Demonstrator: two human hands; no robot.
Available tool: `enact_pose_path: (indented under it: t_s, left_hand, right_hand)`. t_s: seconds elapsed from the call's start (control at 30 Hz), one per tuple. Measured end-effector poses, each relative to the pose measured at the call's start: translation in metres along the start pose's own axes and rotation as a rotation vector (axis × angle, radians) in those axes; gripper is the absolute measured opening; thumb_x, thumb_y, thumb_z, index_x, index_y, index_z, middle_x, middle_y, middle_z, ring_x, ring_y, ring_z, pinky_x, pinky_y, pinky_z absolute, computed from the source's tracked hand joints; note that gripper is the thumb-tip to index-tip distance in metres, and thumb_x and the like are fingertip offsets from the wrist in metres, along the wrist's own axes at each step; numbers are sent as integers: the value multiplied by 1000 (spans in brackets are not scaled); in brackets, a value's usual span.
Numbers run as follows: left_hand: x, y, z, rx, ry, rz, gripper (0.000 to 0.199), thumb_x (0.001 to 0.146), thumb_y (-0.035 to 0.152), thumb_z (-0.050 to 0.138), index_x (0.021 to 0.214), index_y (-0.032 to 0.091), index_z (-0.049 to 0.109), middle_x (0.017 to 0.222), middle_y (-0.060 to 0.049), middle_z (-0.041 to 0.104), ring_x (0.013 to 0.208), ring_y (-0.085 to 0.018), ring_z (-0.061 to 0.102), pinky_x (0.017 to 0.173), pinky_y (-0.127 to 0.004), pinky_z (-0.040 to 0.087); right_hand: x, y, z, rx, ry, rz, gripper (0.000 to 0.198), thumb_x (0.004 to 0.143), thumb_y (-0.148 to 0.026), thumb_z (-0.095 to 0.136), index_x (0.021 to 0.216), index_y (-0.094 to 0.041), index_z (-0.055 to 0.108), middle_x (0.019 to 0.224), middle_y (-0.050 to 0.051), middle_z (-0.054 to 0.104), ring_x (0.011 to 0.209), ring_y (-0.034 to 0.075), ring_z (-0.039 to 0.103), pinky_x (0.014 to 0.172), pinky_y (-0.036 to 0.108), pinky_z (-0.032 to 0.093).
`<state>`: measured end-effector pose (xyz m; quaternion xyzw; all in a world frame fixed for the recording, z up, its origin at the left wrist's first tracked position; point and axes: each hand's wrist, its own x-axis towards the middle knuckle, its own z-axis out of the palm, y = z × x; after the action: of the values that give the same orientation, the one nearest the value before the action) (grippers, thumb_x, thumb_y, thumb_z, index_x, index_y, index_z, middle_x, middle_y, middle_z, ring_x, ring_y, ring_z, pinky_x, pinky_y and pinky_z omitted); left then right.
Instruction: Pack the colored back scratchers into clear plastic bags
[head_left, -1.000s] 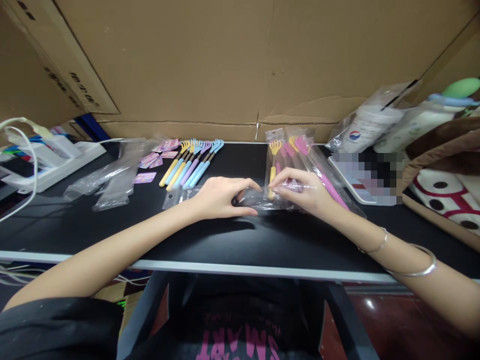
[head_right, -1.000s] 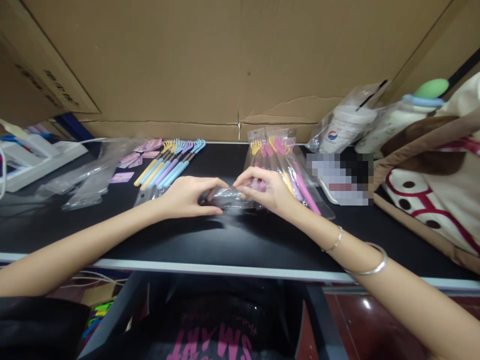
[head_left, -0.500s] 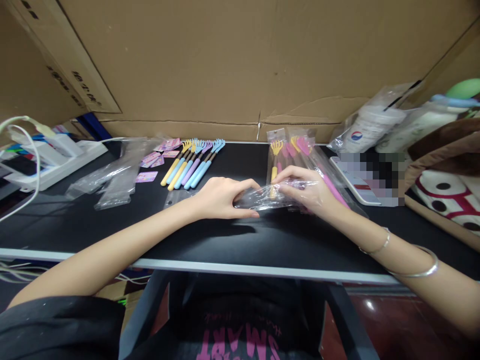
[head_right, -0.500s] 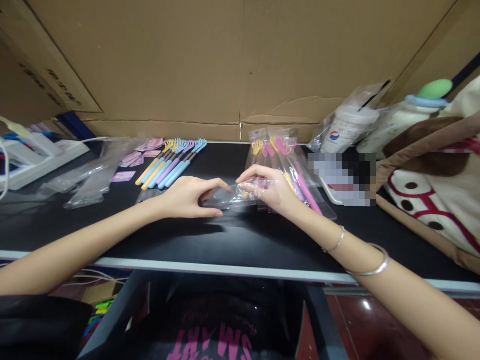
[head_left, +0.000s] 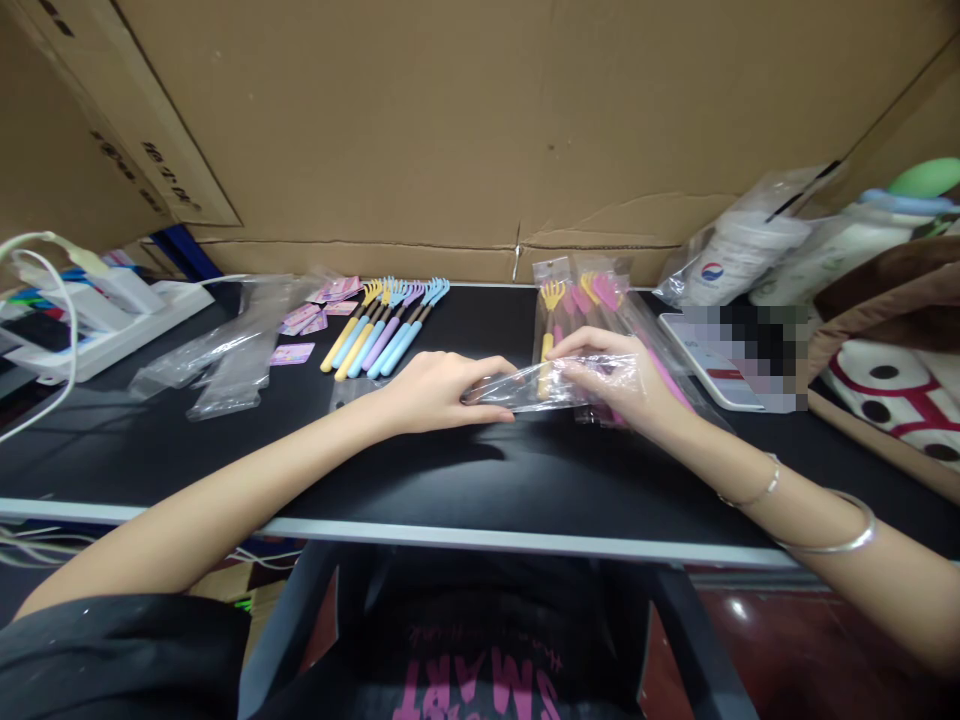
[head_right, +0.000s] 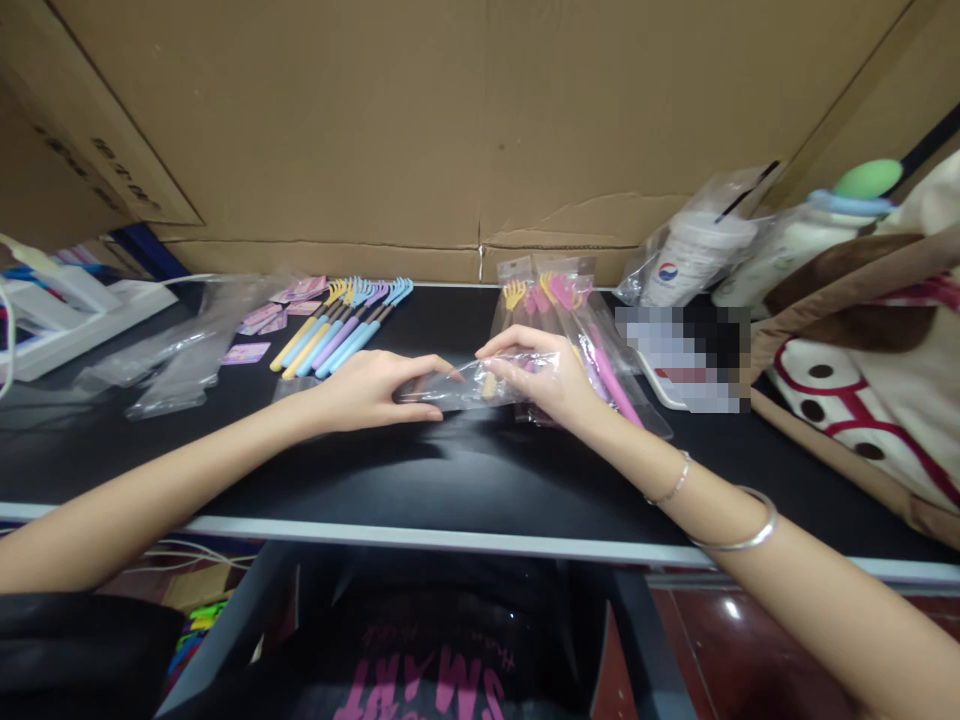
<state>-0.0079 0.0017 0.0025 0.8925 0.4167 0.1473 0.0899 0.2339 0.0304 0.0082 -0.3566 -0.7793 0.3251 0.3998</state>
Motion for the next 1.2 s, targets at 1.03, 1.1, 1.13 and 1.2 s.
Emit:
enact_pose_path:
  t_s: [1.03, 1.1, 1.13, 1.2]
  left_hand:
    - [-1, -5, -6, 302, 123, 41, 44, 103, 44, 28, 131, 30, 59, 87, -1, 68, 78, -14, 63, 59, -21, 34]
    - [0, -5, -5, 319, 138, 38, 43, 103, 43, 29, 131, 31, 58, 87, -1, 67, 77, -13, 63, 59, -21, 33]
    - [0, -5, -5, 330, 147, 40, 42, 103, 43, 29, 132, 32, 58, 87, 0, 67, 76, -13, 62, 58, -21, 32]
    - [-1, -5, -3, 357, 166, 53, 42, 102, 45, 30, 132, 33, 58, 85, -1, 67, 75, -12, 62, 56, -21, 30]
  right_hand:
    - [0, 19, 4, -71, -59, -85, 19, 85, -37, 62, 94, -20, 65, 87, 3, 68, 78, 18, 62, 68, 30, 49]
    - [0, 19, 3, -71, -79, -98, 18, 86, -35, 61, 96, -20, 64, 89, 4, 68, 79, 18, 62, 69, 30, 48]
    - [-1, 19, 3, -82, -87, -112, 17, 86, -33, 60, 96, -20, 63, 89, 4, 67, 79, 18, 62, 69, 30, 48]
    - [-1, 16, 2, -125, -104, -144, 15, 86, -28, 58, 97, -19, 63, 88, 4, 67, 78, 18, 61, 68, 29, 47]
